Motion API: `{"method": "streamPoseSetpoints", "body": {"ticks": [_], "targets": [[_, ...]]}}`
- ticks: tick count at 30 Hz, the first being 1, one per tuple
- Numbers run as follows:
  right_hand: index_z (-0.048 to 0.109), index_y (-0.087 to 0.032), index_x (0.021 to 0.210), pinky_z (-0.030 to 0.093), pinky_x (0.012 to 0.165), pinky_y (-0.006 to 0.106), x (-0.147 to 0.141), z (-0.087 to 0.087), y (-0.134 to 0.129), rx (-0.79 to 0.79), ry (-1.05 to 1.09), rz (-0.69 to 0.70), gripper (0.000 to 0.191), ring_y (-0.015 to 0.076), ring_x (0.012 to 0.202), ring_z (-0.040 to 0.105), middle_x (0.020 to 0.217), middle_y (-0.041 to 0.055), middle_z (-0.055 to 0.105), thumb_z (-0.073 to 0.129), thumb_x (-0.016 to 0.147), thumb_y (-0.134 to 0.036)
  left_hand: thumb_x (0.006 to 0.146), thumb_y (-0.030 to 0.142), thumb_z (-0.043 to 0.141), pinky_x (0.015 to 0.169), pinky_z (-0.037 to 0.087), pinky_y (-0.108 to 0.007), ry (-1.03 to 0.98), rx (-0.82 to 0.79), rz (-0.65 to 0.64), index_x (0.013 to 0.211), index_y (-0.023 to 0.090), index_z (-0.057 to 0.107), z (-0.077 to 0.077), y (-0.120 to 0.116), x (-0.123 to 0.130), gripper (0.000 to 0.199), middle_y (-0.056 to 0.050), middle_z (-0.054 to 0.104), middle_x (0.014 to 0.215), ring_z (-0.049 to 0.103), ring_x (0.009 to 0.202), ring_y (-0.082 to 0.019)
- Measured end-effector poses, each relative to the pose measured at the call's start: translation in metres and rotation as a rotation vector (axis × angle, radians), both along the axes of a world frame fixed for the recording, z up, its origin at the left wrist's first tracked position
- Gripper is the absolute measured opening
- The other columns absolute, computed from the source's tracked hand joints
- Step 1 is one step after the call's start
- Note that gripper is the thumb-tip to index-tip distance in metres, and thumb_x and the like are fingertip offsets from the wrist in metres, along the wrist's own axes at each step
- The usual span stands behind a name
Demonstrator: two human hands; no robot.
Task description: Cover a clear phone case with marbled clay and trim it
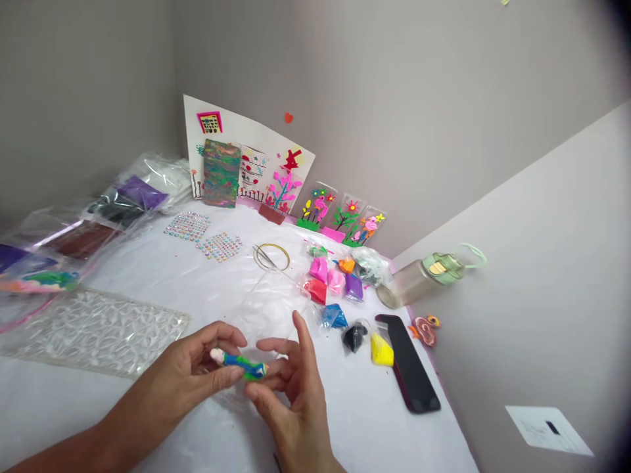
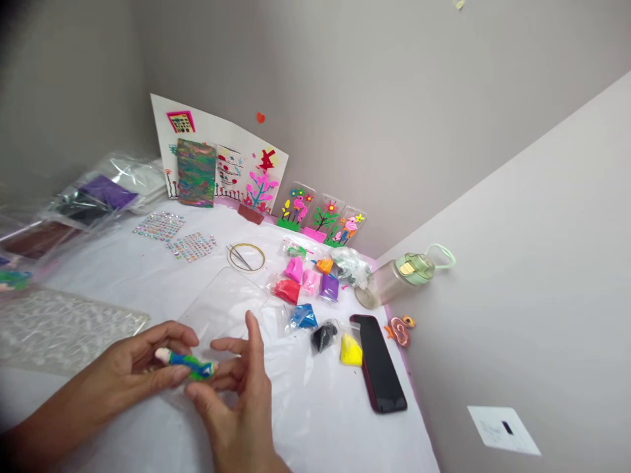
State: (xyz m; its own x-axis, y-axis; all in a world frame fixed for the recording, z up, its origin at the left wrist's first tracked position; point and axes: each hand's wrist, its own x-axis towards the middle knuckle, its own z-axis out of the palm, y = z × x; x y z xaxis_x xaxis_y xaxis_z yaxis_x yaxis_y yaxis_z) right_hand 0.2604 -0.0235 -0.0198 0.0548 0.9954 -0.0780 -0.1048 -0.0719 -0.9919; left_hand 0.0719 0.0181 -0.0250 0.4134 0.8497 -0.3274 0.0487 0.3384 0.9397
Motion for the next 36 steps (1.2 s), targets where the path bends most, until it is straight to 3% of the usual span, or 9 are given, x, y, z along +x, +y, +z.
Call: {"method": "streamPoseSetpoints", "body": {"ticks": [3,5,8,11,14,19,24,30,36], "targets": [[0.039,-0.033,0.151,0.056,0.071,0.026,0.0,0.004,0.003,-0.002,0.073,-0.114,0.092,0.0125,0.074,0.068,0.112,0.0043,0.071,0.089,0.073,-0.028,0.084,0.056,0.073,0.074,0.047,-0.029,0.039,0.021,0.015,0.107,0.026,0.061,0.004,-0.001,-0.001,0.039,0.0,0.068,0.094,0.064,0.088,-0.021],[0.049,-0.028,0.142,0.055,0.069,0.026,0.0,0.009,0.006,-0.049,0.136,-0.105,0.083,0.0128,0.071,0.067,0.102,0.0034,0.073,0.091,0.07,-0.031,0.085,0.056,0.072,0.071,0.045,-0.028,0.034,0.017,0.024,0.104,0.026,0.061,0.004,-0.001,-0.001,0.037,0.001,0.068,0.09,0.063,0.084,-0.02],[0.069,-0.017,0.103,0.052,0.066,0.025,0.0,0.016,0.01,-0.174,0.156,0.067,0.046,0.0127,0.064,0.063,0.074,0.0016,0.07,0.092,0.069,-0.039,0.085,0.053,0.074,0.067,0.043,-0.026,0.017,0.002,0.012,0.099,0.025,0.062,-0.002,0.0,-0.001,0.034,0.003,0.064,0.079,0.06,0.075,-0.017],[0.069,-0.014,0.079,0.047,0.062,0.024,0.002,0.02,0.012,-0.212,0.104,0.122,0.039,0.0119,0.059,0.059,0.063,0.0011,0.064,0.087,0.074,-0.048,0.079,0.047,0.081,0.07,0.046,-0.025,-0.043,-0.024,0.0,0.098,0.025,0.062,-0.007,0.001,0.0,0.035,0.003,0.066,0.085,0.064,0.08,-0.018],[0.07,-0.015,0.081,0.045,0.061,0.024,0.002,0.021,0.012,-0.197,0.108,0.117,0.042,0.0116,0.059,0.058,0.066,0.0001,0.063,0.086,0.074,-0.053,0.077,0.044,0.083,0.074,0.05,-0.027,-0.077,-0.056,0.011,0.105,0.027,0.061,-0.006,0.002,0.0,0.04,0.002,0.069,0.093,0.069,0.086,-0.02],[0.07,-0.015,0.082,0.044,0.06,0.024,0.0,0.015,0.01,-0.287,0.141,0.256,0.047,0.0108,0.056,0.053,0.063,-0.0005,0.063,0.088,0.069,-0.056,0.081,0.043,0.08,0.072,0.052,-0.029,-0.053,-0.069,-0.008,0.105,0.026,0.062,0.0,-0.001,0.001,0.034,0.002,0.071,0.086,0.072,0.079,-0.021],[0.067,-0.016,0.075,0.04,0.058,0.024,0.003,0.013,0.01,-0.278,0.106,0.204,0.044,0.0104,0.055,0.051,0.059,-0.0007,0.062,0.085,0.073,-0.056,0.08,0.041,0.081,0.081,0.053,-0.03,-0.128,-0.075,-0.042,0.106,0.027,0.063,-0.002,0.002,-0.001,0.035,0.001,0.074,0.095,0.071,0.091,-0.022],[0.068,-0.016,0.079,0.032,0.054,0.023,0.004,0.017,0.012,-0.297,0.059,0.217,0.044,0.009,0.054,0.043,0.059,-0.0034,0.056,0.087,0.068,-0.054,0.085,0.047,0.073,0.064,0.041,-0.023,0.022,-0.012,-0.088,0.079,0.022,0.065,0.006,0.003,-0.006,0.027,0.003,0.063,0.072,0.058,0.071,-0.016],[0.068,-0.015,0.069,0.025,0.055,0.024,0.006,0.019,0.01,-0.306,0.036,0.169,0.038,0.0091,0.055,0.038,0.055,-0.0037,0.051,0.084,0.07,-0.049,0.086,0.049,0.07,0.072,0.045,-0.024,0.048,0.001,-0.123,0.082,0.023,0.071,0.011,0.004,-0.002,0.026,0.002,0.069,0.076,0.063,0.079,-0.018]]}}
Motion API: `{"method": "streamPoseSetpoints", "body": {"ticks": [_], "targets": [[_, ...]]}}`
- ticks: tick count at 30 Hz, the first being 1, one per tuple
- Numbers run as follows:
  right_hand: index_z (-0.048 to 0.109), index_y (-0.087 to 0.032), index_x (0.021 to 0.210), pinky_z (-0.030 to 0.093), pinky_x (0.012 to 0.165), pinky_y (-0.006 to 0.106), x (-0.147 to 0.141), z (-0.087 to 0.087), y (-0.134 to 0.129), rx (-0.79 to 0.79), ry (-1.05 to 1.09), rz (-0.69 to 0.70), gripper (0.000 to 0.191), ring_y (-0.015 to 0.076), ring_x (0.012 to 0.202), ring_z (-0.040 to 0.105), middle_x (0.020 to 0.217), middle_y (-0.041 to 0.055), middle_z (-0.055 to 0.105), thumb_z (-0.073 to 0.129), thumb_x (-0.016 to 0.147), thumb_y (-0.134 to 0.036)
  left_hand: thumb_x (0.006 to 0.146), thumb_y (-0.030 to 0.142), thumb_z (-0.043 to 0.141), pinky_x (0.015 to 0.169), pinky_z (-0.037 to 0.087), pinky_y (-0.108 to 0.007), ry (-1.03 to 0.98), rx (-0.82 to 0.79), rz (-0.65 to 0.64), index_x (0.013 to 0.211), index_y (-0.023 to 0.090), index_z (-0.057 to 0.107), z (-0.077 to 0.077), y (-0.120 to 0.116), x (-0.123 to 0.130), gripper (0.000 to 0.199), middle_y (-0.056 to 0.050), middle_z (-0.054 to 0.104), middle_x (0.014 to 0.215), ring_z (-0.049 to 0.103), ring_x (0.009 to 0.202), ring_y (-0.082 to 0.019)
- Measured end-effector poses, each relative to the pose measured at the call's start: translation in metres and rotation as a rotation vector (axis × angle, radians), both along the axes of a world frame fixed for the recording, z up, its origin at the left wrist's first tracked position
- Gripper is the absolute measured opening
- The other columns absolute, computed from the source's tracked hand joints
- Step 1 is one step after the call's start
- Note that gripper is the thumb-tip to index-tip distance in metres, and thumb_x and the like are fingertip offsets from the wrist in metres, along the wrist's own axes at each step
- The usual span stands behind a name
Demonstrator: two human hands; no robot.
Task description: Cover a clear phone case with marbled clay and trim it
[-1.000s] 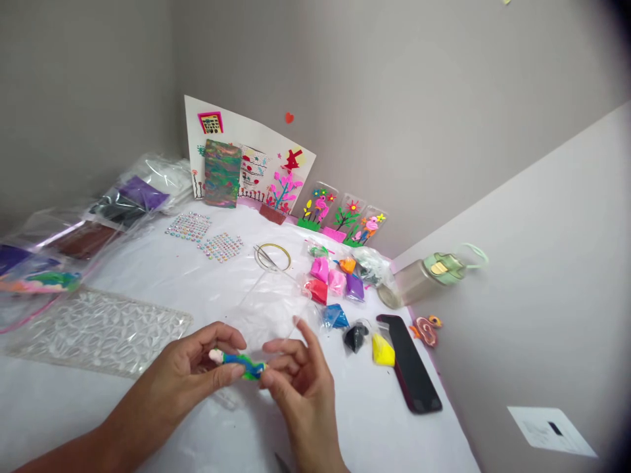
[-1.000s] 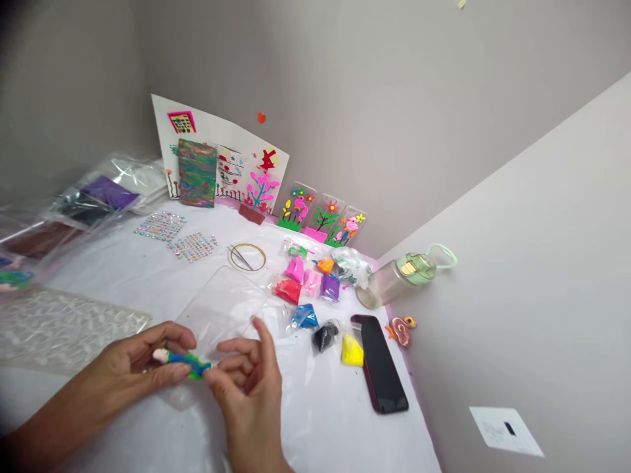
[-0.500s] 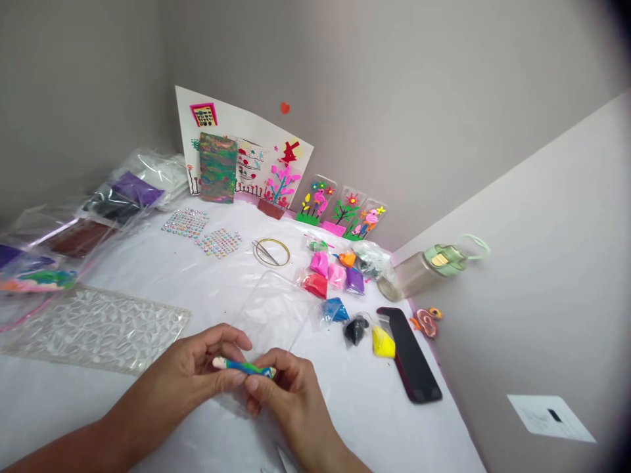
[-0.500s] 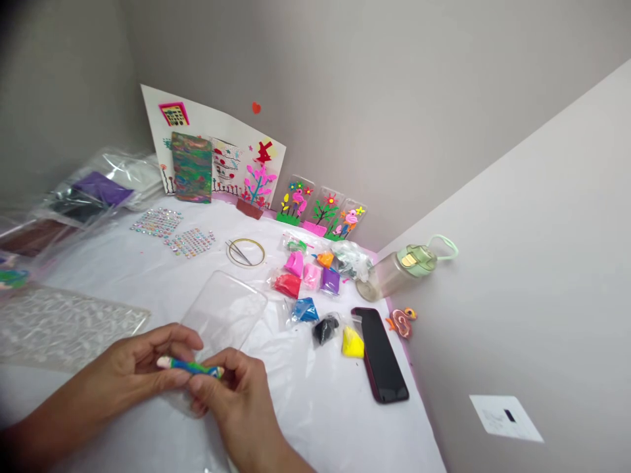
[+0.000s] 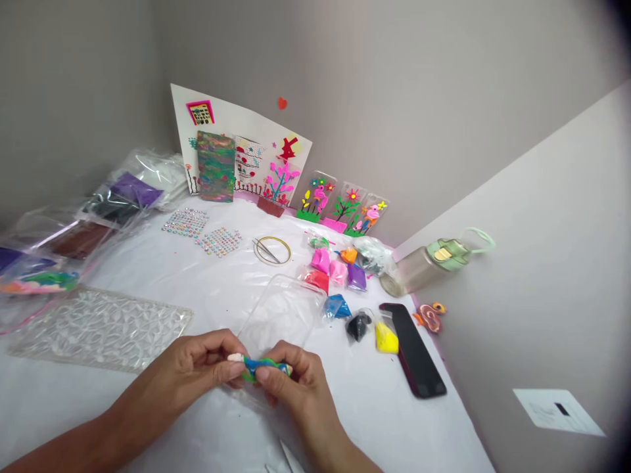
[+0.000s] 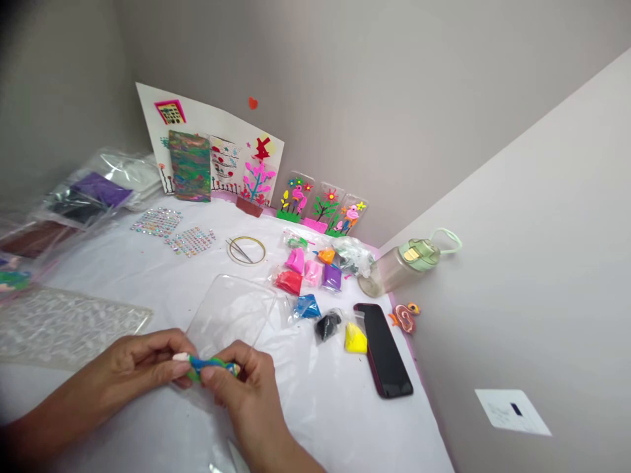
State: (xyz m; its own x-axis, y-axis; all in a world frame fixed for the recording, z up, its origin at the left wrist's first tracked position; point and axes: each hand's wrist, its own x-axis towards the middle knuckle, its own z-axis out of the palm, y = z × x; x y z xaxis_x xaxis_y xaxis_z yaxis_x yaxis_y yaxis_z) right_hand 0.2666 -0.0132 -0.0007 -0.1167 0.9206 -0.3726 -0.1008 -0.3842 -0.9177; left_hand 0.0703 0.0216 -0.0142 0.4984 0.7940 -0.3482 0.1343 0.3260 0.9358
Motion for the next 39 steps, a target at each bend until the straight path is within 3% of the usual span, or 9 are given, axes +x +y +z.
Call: {"method": "streamPoseSetpoints", "body": {"ticks": [4,10,16,22,27,32,35,39], "targets": [[0.064,-0.015,0.069,0.023,0.054,0.024,0.0,0.0,0.0,-0.009,-0.023,-0.015,0.043,0.0085,0.054,0.034,0.054,-0.0045,0.048,0.083,0.072,-0.054,0.08,0.047,0.077,0.073,0.045,-0.023,-0.051,-0.088,-0.007,0.088,0.024,0.071,0.0,0.003,0.001,0.025,0.003,0.069,0.082,0.063,0.082,-0.018],[0.067,-0.016,0.076,0.027,0.053,0.024,0.0,0.0,0.0,0.077,-0.053,0.061,0.04,0.0087,0.054,0.036,0.059,-0.0046,0.048,0.078,0.078,-0.055,0.086,0.049,0.068,0.065,0.037,-0.023,0.005,0.021,-0.016,0.074,0.021,0.064,0.004,0.0,-0.001,0.03,0.004,0.055,0.069,0.051,0.071,-0.015],[0.064,-0.017,0.069,0.029,0.059,0.026,0.001,-0.001,-0.002,0.124,-0.135,0.041,0.041,0.0101,0.058,0.035,0.058,-0.0045,0.044,0.072,0.085,-0.054,0.079,0.047,0.075,0.069,0.041,-0.024,-0.029,-0.078,-0.067,0.085,0.022,0.068,0.003,0.0,0.004,0.027,0.003,0.064,0.076,0.056,0.075,-0.017],[0.065,-0.016,0.078,0.031,0.063,0.025,-0.002,-0.002,-0.003,0.072,-0.049,0.136,0.04,0.0118,0.067,0.04,0.068,-0.0021,0.052,0.08,0.077,-0.053,0.086,0.053,0.064,0.066,0.04,-0.024,0.141,0.07,0.037,0.071,0.021,0.063,0.004,-0.001,-0.003,0.035,0.003,0.06,0.067,0.054,0.07,-0.016],[0.058,-0.016,0.077,0.026,0.058,0.025,0.0,-0.003,-0.005,0.039,-0.038,0.147,0.044,0.0098,0.062,0.033,0.065,-0.004,0.045,0.077,0.082,-0.056,0.076,0.047,0.076,0.063,0.039,-0.022,-0.039,-0.068,-0.031,0.079,0.021,0.063,0.003,0.0,0.001,0.029,0.006,0.057,0.071,0.051,0.069,-0.014],[0.059,-0.016,0.091,0.039,0.069,0.027,0.003,-0.002,-0.008,0.145,-0.035,0.208,0.046,0.0131,0.071,0.049,0.076,0.0,0.054,0.056,0.097,-0.062,0.083,0.046,0.07,0.066,0.039,-0.023,-0.031,-0.043,-0.067,0.077,0.021,0.061,0.002,-0.002,-0.001,0.027,0.005,0.054,0.069,0.051,0.07,-0.015],[0.059,-0.016,0.09,0.041,0.068,0.027,0.002,-0.002,-0.006,0.15,-0.028,0.165,0.044,0.0135,0.069,0.053,0.072,-0.0001,0.057,0.062,0.094,-0.06,0.085,0.051,0.067,0.063,0.034,-0.025,0.049,0.028,-0.029,0.074,0.021,0.06,0.002,-0.003,-0.006,0.033,0.005,0.049,0.067,0.045,0.067,-0.015],[0.061,-0.016,0.082,0.038,0.062,0.025,0.002,-0.007,-0.003,0.161,-0.026,0.119,0.044,0.0117,0.06,0.051,0.063,-0.0012,0.058,0.066,0.092,-0.058,0.085,0.053,0.065,0.069,0.038,-0.026,0.063,0.032,-0.043,0.07,0.02,0.062,0.003,0.001,-0.005,0.036,0.002,0.058,0.069,0.053,0.073,-0.017]]}}
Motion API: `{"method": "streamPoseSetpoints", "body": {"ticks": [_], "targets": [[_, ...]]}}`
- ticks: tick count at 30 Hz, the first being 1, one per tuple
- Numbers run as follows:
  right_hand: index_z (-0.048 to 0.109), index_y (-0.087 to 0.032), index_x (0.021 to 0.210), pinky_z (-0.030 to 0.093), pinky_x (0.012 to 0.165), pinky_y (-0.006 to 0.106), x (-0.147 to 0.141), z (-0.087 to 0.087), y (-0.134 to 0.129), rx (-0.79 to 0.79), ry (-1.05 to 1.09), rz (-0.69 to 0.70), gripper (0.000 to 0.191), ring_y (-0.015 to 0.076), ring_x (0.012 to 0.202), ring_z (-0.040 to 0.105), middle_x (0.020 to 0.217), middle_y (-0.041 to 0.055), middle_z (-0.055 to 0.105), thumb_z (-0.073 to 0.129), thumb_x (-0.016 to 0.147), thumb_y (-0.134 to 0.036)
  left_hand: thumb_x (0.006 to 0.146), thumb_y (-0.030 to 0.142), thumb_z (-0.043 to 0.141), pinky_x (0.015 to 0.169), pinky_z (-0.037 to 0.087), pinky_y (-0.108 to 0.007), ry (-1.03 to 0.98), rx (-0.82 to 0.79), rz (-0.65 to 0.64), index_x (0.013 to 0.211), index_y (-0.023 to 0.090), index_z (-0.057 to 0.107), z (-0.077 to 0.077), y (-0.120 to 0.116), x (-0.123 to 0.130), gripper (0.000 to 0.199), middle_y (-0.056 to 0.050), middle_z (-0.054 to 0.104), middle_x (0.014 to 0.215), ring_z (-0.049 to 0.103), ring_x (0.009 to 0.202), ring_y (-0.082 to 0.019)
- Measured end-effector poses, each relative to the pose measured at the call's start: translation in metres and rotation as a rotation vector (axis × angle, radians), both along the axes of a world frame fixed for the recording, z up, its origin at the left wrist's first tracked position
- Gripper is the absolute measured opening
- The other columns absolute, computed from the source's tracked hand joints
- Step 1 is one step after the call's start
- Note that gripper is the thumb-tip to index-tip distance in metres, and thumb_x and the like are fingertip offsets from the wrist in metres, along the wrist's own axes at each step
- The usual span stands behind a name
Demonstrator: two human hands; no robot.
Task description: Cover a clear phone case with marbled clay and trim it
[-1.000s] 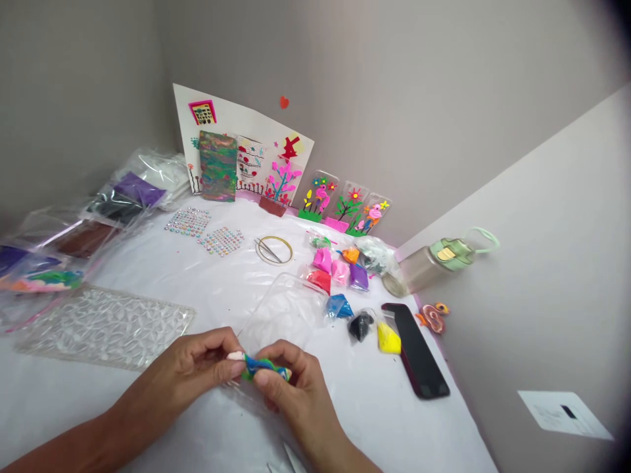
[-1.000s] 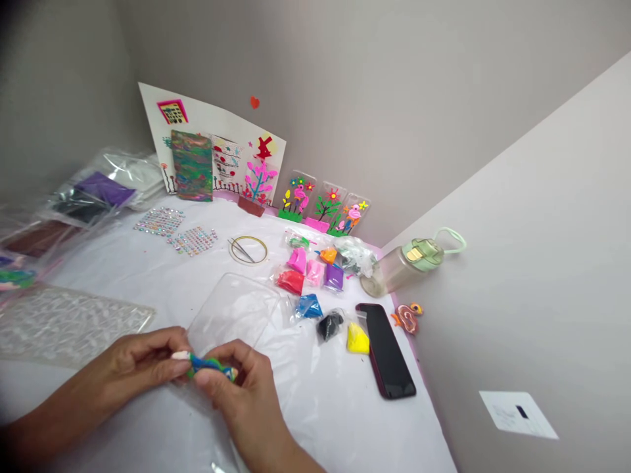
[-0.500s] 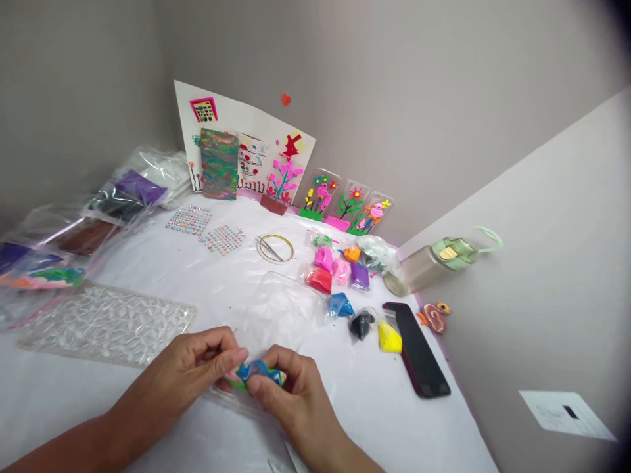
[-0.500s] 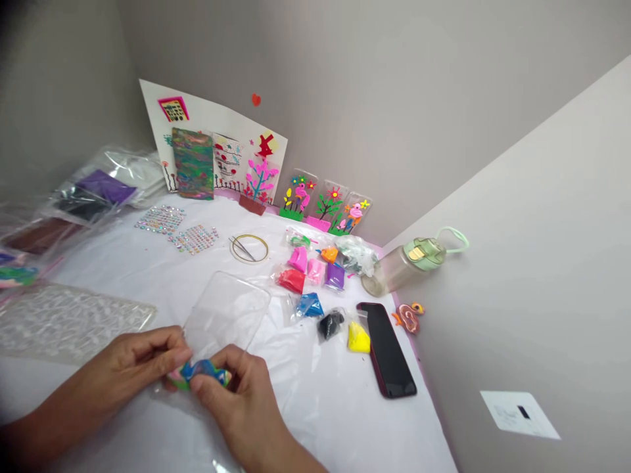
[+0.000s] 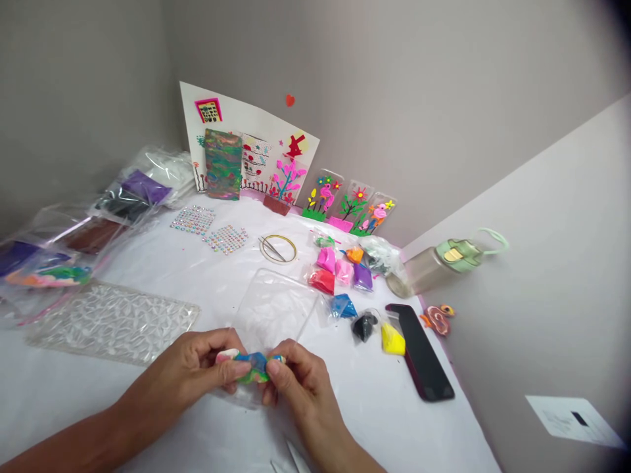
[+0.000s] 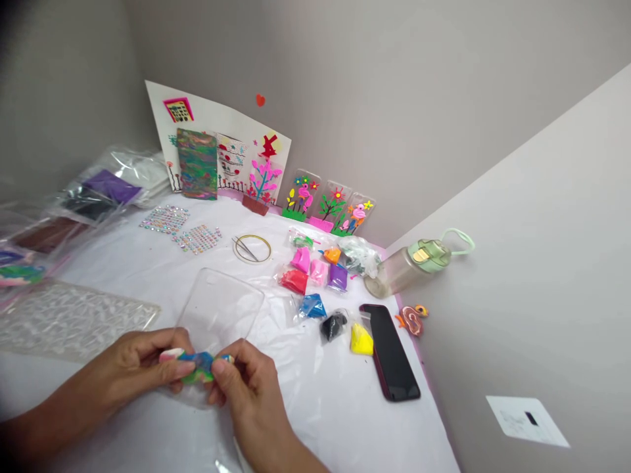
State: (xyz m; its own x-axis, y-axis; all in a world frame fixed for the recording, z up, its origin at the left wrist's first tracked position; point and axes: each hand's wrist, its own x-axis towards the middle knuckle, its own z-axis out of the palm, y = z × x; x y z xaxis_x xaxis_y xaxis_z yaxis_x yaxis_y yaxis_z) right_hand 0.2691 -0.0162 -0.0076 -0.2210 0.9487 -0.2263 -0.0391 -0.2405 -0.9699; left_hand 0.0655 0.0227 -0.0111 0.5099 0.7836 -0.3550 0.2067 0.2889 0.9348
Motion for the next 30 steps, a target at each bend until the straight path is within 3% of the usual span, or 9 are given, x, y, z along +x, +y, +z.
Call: {"method": "streamPoseSetpoints", "body": {"ticks": [5,12,16,19,24,30], "targets": [[0.06,-0.016,0.079,0.037,0.06,0.024,0.0001,-0.0017,0.001,-0.031,-0.001,-0.019,0.045,0.0105,0.058,0.049,0.061,-0.0017,0.057,0.07,0.089,-0.059,0.071,0.05,0.077,0.065,0.036,-0.024,-0.039,-0.133,-0.025,0.085,0.022,0.068,0.0022,0.0051,0.0035,0.033,0.004,0.062,0.072,0.052,0.069,-0.016],[0.064,-0.015,0.084,0.039,0.062,0.025,-0.0013,-0.0023,-0.0034,-0.009,-0.03,0.048,0.043,0.0121,0.063,0.051,0.066,0.0002,0.06,0.066,0.092,-0.057,0.083,0.053,0.067,0.068,0.038,-0.025,-0.019,-0.023,0.006,0.075,0.021,0.067,-0.0006,0.0007,-0.0021,0.033,0.003,0.063,0.072,0.054,0.073,-0.016],[0.064,-0.015,0.082,0.038,0.062,0.025,-0.0006,-0.0044,-0.0026,0.026,-0.074,0.024,0.043,0.0118,0.062,0.049,0.065,-0.0001,0.058,0.063,0.095,-0.055,0.079,0.048,0.075,0.068,0.041,-0.023,-0.065,-0.084,-0.045,0.082,0.023,0.07,0.0014,0.0032,0.0009,0.026,0.005,0.069,0.077,0.059,0.074,-0.015],[0.064,-0.015,0.086,0.04,0.066,0.026,-0.0011,-0.0032,-0.0019,0.007,-0.033,0.052,0.043,0.0126,0.065,0.051,0.068,0.0004,0.059,0.06,0.097,-0.056,0.083,0.044,0.073,0.075,0.045,-0.022,-0.093,-0.069,-0.065,0.085,0.024,0.072,0.0013,0.005,0.0018,0.02,0.005,0.074,0.081,0.065,0.082,-0.017],[0.06,-0.016,0.083,0.04,0.065,0.025,-0.0029,-0.0013,-0.0022,-0.077,0.053,0.052,0.038,0.0125,0.067,0.052,0.072,0.0001,0.06,0.075,0.087,-0.051,0.081,0.052,0.073,0.063,0.043,-0.022,-0.02,-0.108,0.029,0.086,0.023,0.071,-0.0038,0.0046,-0.0004,0.029,0.006,0.07,0.075,0.062,0.069,-0.015],[0.064,-0.015,0.078,0.042,0.065,0.026,-0.0039,-0.0019,-0.0031,-0.106,0.101,0.03,0.038,0.0128,0.064,0.054,0.068,0.0016,0.062,0.075,0.087,-0.05,0.079,0.044,0.074,0.076,0.049,-0.026,-0.045,-0.087,-0.023,0.082,0.023,0.07,0.002,0.0018,0.0041,0.022,0.003,0.076,0.08,0.069,0.082,-0.02]]}}
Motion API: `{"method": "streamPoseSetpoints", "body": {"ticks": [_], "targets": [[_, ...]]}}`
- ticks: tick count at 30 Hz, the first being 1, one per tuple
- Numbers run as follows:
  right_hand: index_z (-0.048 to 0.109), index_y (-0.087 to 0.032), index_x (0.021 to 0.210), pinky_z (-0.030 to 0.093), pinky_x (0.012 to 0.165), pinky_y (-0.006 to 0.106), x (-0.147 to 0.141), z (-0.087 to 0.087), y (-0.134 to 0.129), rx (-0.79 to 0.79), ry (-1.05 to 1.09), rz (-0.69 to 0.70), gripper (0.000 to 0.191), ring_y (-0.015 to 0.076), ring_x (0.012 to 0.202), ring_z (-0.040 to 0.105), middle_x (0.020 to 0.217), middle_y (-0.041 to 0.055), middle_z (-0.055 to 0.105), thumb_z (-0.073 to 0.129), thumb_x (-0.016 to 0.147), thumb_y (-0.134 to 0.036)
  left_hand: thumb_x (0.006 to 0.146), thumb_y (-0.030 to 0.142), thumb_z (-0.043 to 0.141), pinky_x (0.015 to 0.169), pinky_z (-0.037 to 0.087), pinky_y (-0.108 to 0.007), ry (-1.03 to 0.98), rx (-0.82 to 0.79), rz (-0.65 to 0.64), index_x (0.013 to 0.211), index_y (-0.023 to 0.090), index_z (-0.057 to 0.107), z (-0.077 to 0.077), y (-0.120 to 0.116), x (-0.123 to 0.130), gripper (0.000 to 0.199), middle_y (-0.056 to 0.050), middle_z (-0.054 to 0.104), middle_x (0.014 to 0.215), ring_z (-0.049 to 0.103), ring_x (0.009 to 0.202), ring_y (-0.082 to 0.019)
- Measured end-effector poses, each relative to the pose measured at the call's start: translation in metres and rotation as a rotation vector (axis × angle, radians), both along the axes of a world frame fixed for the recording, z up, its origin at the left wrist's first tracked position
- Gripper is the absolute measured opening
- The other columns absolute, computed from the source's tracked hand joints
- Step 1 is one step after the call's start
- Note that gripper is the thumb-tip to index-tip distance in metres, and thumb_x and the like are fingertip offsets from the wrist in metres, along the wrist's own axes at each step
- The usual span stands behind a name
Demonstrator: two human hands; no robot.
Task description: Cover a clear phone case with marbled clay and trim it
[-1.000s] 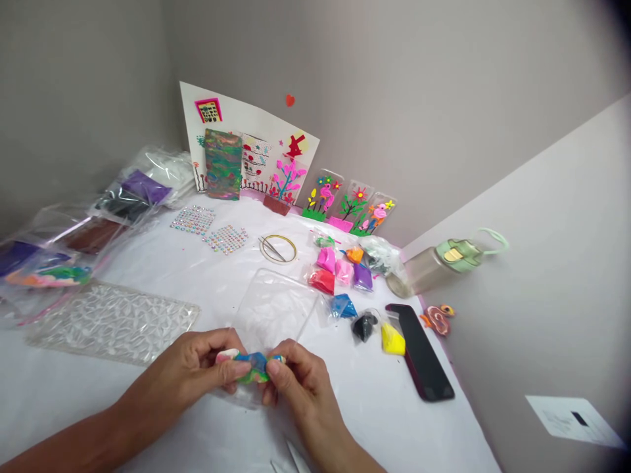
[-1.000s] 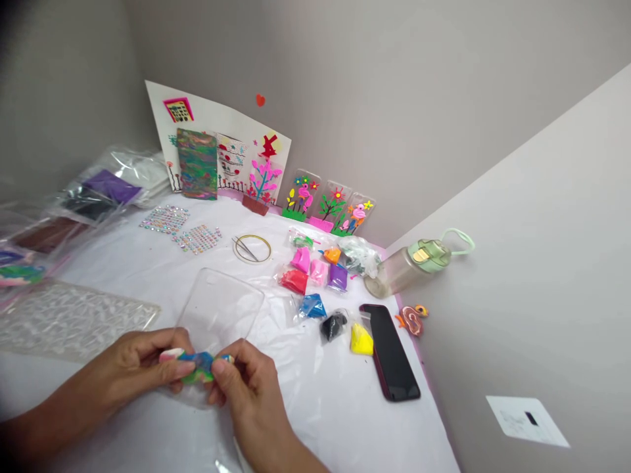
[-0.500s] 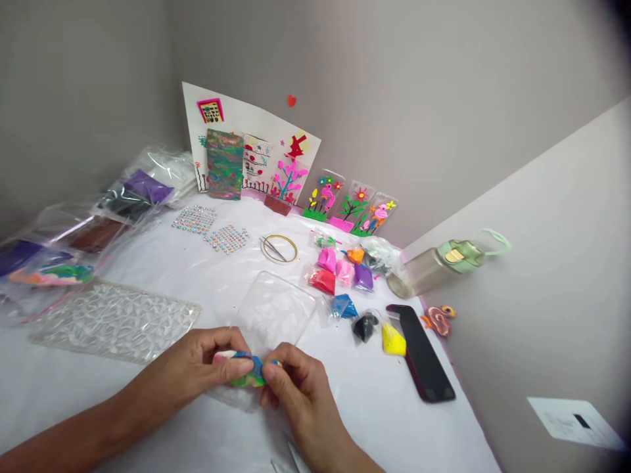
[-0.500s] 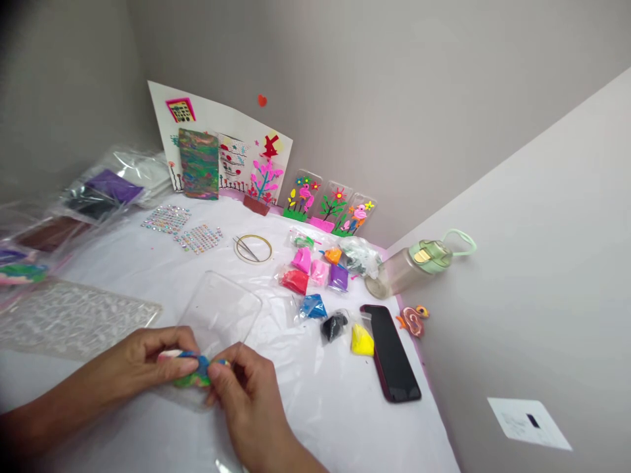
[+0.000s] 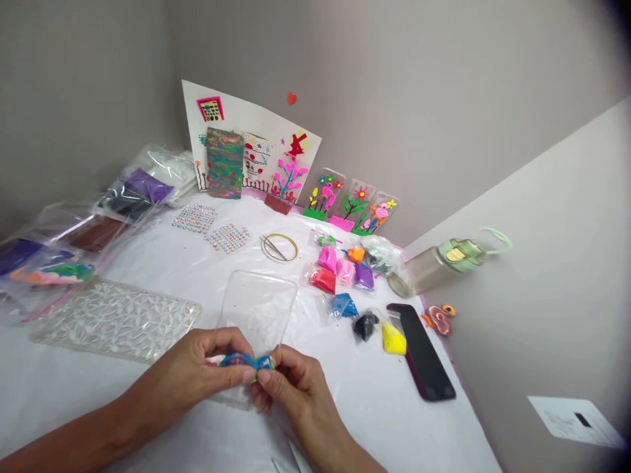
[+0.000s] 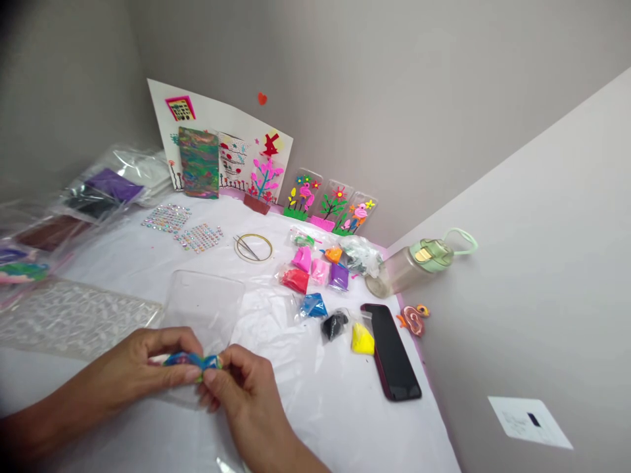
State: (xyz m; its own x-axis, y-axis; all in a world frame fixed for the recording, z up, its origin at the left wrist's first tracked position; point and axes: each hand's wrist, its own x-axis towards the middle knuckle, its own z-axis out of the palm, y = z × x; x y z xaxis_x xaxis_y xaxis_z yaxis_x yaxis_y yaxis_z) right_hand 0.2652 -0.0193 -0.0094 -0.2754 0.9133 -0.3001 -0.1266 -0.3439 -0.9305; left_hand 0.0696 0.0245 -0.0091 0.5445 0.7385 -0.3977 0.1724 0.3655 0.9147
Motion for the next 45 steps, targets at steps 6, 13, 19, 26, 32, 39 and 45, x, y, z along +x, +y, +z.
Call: {"method": "streamPoseSetpoints", "body": {"ticks": [6,13,19,26,32,39,45], "targets": [[0.064,-0.016,0.082,0.039,0.062,0.024,-0.001,0.003,0.001,0.01,-0.058,0.006,0.038,0.0116,0.063,0.052,0.068,-0.0006,0.06,0.079,0.084,-0.05,0.081,0.047,0.071,0.065,0.042,-0.023,0.086,0.069,0.014,0.077,0.022,0.07,0.001,-0.002,-0.002,0.025,0.004,0.07,0.073,0.06,0.071,-0.017],[0.063,-0.015,0.078,0.043,0.064,0.026,0.001,0.0,0.0,0.013,-0.027,-0.009,0.041,0.0126,0.061,0.056,0.065,0.0023,0.064,0.073,0.088,-0.053,0.074,0.04,0.077,0.072,0.044,-0.024,0.029,0.006,0.009,0.081,0.023,0.071,0.004,0.001,0.003,0.02,0.005,0.071,0.075,0.062,0.076,-0.018],[0.065,-0.014,0.085,0.044,0.068,0.027,0.0,0.003,-0.001,0.017,-0.063,0.048,0.042,0.014,0.067,0.057,0.071,0.002,0.063,0.075,0.086,-0.055,0.082,0.045,0.069,0.073,0.045,-0.026,0.062,0.062,-0.003,0.077,0.023,0.07,0.008,-0.002,0.002,0.022,0.003,0.074,0.075,0.065,0.078,-0.02],[0.066,-0.014,0.079,0.045,0.069,0.026,0.002,0.002,0.0,0.031,-0.022,0.036,0.041,0.0135,0.066,0.059,0.069,0.0027,0.066,0.073,0.089,-0.053,0.084,0.043,0.07,0.075,0.047,-0.025,-0.072,0.04,-0.107,0.084,0.023,0.068,0.002,0.002,-0.002,0.02,0.004,0.074,0.081,0.066,0.082,-0.018],[0.064,-0.015,0.08,0.048,0.068,0.028,0.0,0.004,0.003,0.009,0.024,0.025,0.044,0.0139,0.063,0.06,0.065,0.0023,0.065,0.072,0.088,-0.057,0.084,0.044,0.073,0.073,0.046,-0.026,-0.069,-0.015,-0.01,0.091,0.024,0.061,-0.004,0.0,-0.005,0.025,0.004,0.073,0.085,0.067,0.081,-0.018],[0.059,-0.016,0.074,0.046,0.064,0.025,-0.003,0.005,0.004,-0.103,0.046,-0.043,0.045,0.0115,0.059,0.058,0.064,0.0,0.066,0.09,0.071,-0.05,0.077,0.047,0.077,0.059,0.04,-0.023,-0.047,-0.057,0.108,0.093,0.024,0.059,-0.003,-0.001,0.001,0.034,0.006,0.066,0.073,0.059,0.068,-0.015],[0.065,-0.016,0.079,0.05,0.071,0.03,0.001,0.004,0.004,0.049,0.044,-0.01,0.047,0.0164,0.065,0.064,0.068,0.0051,0.069,0.059,0.097,-0.058,0.08,0.049,0.077,0.067,0.043,-0.025,-0.072,-0.066,0.114,0.099,0.025,0.059,-0.008,0.0,-0.002,0.036,0.006,0.069,0.075,0.064,0.071,-0.016]]}}
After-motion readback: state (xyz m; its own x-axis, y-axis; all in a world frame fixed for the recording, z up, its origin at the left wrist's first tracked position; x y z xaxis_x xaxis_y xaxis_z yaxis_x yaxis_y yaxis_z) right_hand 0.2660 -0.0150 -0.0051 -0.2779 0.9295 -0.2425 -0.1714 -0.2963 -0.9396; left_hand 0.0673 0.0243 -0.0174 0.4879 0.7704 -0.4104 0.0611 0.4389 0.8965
